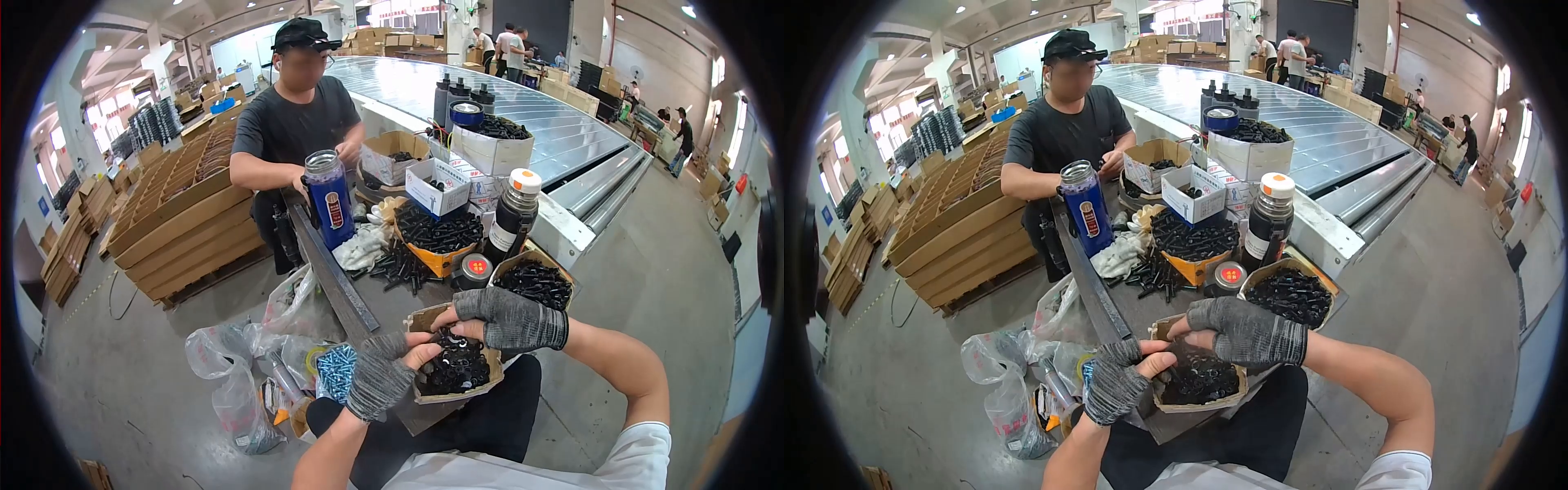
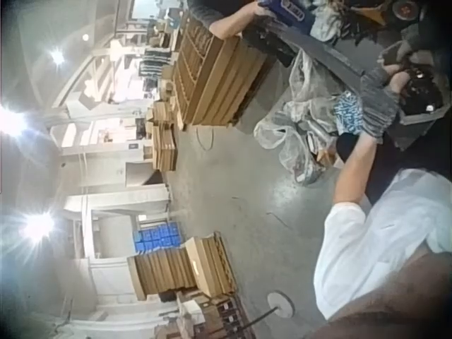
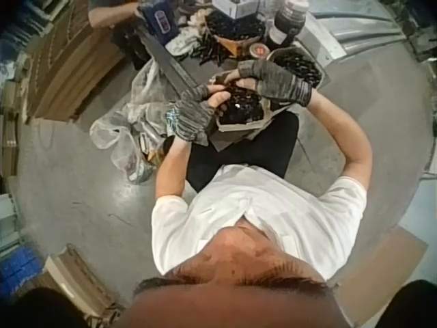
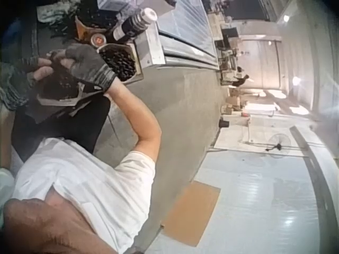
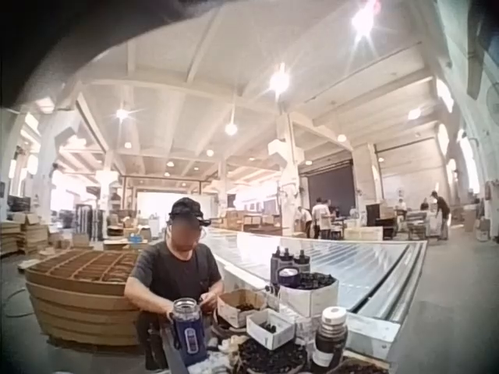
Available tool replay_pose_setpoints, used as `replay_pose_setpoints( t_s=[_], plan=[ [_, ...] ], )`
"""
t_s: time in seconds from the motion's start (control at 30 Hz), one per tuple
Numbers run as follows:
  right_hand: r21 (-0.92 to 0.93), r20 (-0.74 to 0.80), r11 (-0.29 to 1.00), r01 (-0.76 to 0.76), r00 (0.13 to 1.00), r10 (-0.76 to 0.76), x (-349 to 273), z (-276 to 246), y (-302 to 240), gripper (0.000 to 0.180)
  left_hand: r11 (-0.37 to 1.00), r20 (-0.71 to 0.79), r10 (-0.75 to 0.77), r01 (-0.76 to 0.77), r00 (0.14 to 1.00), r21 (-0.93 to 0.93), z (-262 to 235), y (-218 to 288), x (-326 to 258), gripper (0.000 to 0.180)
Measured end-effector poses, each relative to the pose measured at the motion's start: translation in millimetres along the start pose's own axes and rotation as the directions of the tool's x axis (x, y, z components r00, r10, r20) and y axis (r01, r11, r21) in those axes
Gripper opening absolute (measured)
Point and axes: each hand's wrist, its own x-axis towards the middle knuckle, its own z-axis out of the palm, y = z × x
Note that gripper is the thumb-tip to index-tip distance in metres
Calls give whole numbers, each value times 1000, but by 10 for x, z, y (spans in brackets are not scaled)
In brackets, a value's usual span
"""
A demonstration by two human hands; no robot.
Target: Inspecting, wiping, and sorting small black mechanical components at a factory workstation.
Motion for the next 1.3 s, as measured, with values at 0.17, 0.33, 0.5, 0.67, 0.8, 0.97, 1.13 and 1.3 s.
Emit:
replay_pose_setpoints(
  t_s=[0.17,0.33,0.5,0.67,0.8,0.97,1.13,1.3],
  plan=[
    [47,25,996,-70,997,69,-12,-1,-20,29,995,9,-23,24,1000,-98,15,-56,-3,27],
    [185,21,976,-115,993,113,-38,7,-36,30,976,-56,4,-16,998,-216,52,-205,29,23],
    [250,76,959,-131,990,115,-35,109,29,32,890,-184,13,-95,983,-447,106,-152,47,19],
    [253,145,950,-183,978,150,-66,172,164,34,904,-252,47,-148,967,-402,145,-139,71,18],
    [241,155,962,-129,984,93,-47,182,180,36,906,-207,46,-128,977,-403,144,-165,79,19],
    [239,209,939,-248,957,199,-25,123,107,37,911,-175,67,-132,982,-390,168,-200,90,22],
    [174,104,963,-207,976,191,22,69,79,35,807,-122,-40,-39,992,-589,147,-218,103,20],
    [217,-7,959,-181,982,187,63,77,-35,33,743,-94,-55,-22,994,-669,114,-259,96,22]
  ],
)
